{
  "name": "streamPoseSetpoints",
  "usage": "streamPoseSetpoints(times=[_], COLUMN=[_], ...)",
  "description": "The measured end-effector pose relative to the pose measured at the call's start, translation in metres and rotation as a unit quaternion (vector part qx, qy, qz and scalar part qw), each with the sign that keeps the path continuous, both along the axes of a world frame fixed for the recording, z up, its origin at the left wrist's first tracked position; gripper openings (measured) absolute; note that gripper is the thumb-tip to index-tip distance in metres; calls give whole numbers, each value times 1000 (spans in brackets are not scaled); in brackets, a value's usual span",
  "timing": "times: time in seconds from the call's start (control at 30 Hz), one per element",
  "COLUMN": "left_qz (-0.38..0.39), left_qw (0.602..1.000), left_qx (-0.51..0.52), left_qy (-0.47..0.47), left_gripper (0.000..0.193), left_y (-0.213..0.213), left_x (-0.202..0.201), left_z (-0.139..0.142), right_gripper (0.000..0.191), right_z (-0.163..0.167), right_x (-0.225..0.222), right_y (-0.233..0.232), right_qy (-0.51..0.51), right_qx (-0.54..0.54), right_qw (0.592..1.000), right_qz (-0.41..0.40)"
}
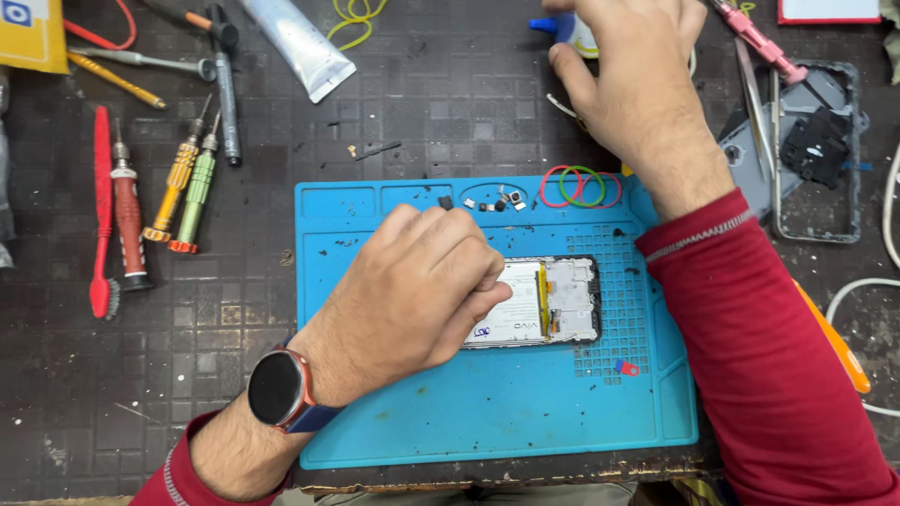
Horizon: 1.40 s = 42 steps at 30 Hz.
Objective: The person works on an opened smartphone on a blue repair mat, applying adhesive from a tube around the battery and along the frame edges, pressing the battery into place, and using tweezers to pry and adjust the phone frame and components.
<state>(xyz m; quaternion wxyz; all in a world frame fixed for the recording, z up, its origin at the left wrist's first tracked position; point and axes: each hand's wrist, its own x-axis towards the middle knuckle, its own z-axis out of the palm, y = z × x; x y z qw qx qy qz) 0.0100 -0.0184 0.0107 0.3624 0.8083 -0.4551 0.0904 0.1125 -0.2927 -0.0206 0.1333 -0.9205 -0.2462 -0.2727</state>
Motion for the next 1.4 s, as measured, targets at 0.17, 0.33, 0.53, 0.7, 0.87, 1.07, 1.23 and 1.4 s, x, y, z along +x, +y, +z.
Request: streamPoseSetpoints(times=[0.17,0.33,0.53,0.7,0.87,1.07,1.23,1.4], left_qz=[17,22,49,45,50,76,87,91], left_qw=[1000,999,995,996,997,995,994,992], left_qx=[-10,-32,-80,-71,-56,-46,-46,-65], left_qy=[22,34,29,23,32,53,56,61], left_gripper=[20,22,26,25,25,26,24,21], left_y=[2,4,1,1,3,3,7,8], left_x=[-1,-2,-2,2,4,2,3,4], left_z=[-2,-1,-1,-4,-3,-3,-6,-8], right_gripper=[10,17,9,15,17,15,15,25], right_z=[12,40,49,54,53,53,47,37], right_x=[1,-50,-116,-130,-129,-134,-136,-134], right_y=[16,26,37,42,38,19,16,21], right_qy=[19,-35,-18,73,51,60,78,108], right_qx=[-9,39,83,112,122,177,206,256], right_qw=[1000,998,995,989,990,982,975,960], right_qz=[-10,35,56,61,53,-10,-16,17])
